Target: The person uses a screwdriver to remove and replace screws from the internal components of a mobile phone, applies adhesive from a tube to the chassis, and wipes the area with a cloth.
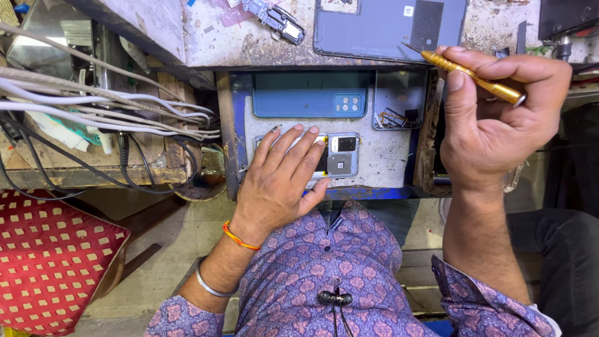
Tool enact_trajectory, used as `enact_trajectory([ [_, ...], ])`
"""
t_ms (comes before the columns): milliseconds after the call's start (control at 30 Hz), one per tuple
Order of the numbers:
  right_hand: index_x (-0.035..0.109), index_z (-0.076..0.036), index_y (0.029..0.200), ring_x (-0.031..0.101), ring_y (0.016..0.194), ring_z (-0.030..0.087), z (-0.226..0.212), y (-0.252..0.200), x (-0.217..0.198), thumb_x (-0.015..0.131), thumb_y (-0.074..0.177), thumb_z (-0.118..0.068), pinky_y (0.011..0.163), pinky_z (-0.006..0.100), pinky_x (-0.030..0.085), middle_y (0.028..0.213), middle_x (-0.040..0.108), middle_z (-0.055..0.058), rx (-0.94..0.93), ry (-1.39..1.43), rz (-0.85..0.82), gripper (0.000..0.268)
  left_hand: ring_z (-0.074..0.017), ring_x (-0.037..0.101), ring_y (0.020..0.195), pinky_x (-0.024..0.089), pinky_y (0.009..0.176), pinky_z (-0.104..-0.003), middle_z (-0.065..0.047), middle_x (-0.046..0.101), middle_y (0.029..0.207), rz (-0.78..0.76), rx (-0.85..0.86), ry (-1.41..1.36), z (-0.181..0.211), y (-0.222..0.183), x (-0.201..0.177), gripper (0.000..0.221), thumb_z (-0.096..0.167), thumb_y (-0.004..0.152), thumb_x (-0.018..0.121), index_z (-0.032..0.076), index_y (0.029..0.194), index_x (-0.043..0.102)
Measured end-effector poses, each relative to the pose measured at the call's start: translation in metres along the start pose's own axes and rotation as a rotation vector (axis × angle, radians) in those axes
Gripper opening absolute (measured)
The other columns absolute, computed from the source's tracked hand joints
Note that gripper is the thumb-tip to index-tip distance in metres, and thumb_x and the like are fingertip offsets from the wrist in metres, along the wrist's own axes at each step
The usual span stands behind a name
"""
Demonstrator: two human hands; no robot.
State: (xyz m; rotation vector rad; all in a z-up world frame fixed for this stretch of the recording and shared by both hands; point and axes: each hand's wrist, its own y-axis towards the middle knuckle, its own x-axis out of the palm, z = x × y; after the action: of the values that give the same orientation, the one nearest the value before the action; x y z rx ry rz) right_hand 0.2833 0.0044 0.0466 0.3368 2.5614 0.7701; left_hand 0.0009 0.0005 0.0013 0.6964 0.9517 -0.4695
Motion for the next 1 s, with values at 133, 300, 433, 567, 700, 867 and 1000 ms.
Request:
enact_trajectory([
  [133, 0.040, 0.000, 0.124, 0.068, 0.119, 0.021, -0.001, 0.000, 0.003, 0.064, 0.125, 0.007, 0.111, 0.033, 0.059, 0.123, 0.066, 0.018, 0.009, 0.018, 0.023, 0.025, -0.0308, 0.051, 0.138, 0.037, 0.119, -0.052, -0.013, 0.057, 0.146, 0.001, -0.001, 0.008, 0.000, 0.000, 0.000, 0.057, 0.038, 0.093, 0.074, 0.003, 0.136, 0.061],
  [300, 0.038, -0.001, 0.124, 0.067, 0.119, 0.021, -0.003, 0.002, 0.001, 0.060, 0.123, 0.010, 0.112, 0.034, 0.058, 0.125, 0.067, 0.019, 0.011, 0.006, 0.037, 0.025, -0.0310, 0.051, 0.138, 0.037, 0.119, -0.052, -0.013, 0.057, 0.146, 0.006, -0.004, 0.009, 0.000, -0.001, 0.001, 0.058, 0.039, 0.093, 0.073, 0.002, 0.136, 0.061],
  [433, 0.037, -0.001, 0.124, 0.068, 0.118, 0.021, -0.002, 0.001, -0.002, 0.060, 0.124, 0.010, 0.109, 0.033, 0.060, 0.124, 0.066, 0.019, 0.020, 0.006, 0.051, 0.026, -0.0313, 0.050, 0.138, 0.036, 0.120, -0.053, -0.014, 0.057, 0.146, 0.005, -0.001, 0.004, -0.001, -0.001, 0.001, 0.057, 0.038, 0.094, 0.073, 0.002, 0.137, 0.061],
  [567, 0.038, -0.001, 0.125, 0.069, 0.119, 0.022, -0.003, -0.002, -0.003, 0.061, 0.125, 0.010, 0.110, 0.034, 0.061, 0.123, 0.065, 0.019, 0.017, 0.009, 0.059, 0.026, -0.0315, 0.050, 0.139, 0.036, 0.119, -0.052, -0.014, 0.057, 0.146, -0.003, -0.004, -0.002, -0.001, -0.001, 0.001, 0.056, 0.038, 0.094, 0.073, 0.002, 0.136, 0.061],
  [700, 0.039, 0.001, 0.126, 0.069, 0.118, 0.024, -0.012, -0.011, -0.005, 0.060, 0.124, 0.010, 0.108, 0.035, 0.061, 0.125, 0.066, 0.021, 0.040, -0.004, 0.069, 0.024, -0.0315, 0.050, 0.139, 0.036, 0.120, -0.052, -0.014, 0.057, 0.147, 0.005, -0.004, -0.001, -0.001, -0.001, 0.001, 0.057, 0.038, 0.094, 0.073, 0.002, 0.137, 0.061],
  [867, 0.042, 0.001, 0.122, 0.073, 0.114, 0.027, -0.025, -0.029, -0.005, 0.064, 0.122, 0.008, 0.108, 0.038, 0.065, 0.121, 0.070, 0.023, 0.083, 0.016, 0.097, 0.023, -0.0312, 0.050, 0.139, 0.036, 0.120, -0.052, -0.014, 0.057, 0.147, -0.009, -0.015, -0.009, -0.001, -0.002, 0.001, 0.056, 0.037, 0.094, 0.073, 0.003, 0.137, 0.061],
  [1000, 0.042, 0.001, 0.121, 0.077, 0.112, 0.028, -0.037, -0.055, 0.000, 0.066, 0.119, 0.007, 0.107, 0.041, 0.065, 0.114, 0.067, 0.021, 0.152, 0.060, 0.087, 0.025, -0.0312, 0.049, 0.140, 0.035, 0.121, -0.052, -0.014, 0.056, 0.147, -0.006, -0.006, 0.003, -0.002, -0.003, 0.000, 0.055, 0.037, 0.096, 0.073, 0.003, 0.137, 0.061],
])
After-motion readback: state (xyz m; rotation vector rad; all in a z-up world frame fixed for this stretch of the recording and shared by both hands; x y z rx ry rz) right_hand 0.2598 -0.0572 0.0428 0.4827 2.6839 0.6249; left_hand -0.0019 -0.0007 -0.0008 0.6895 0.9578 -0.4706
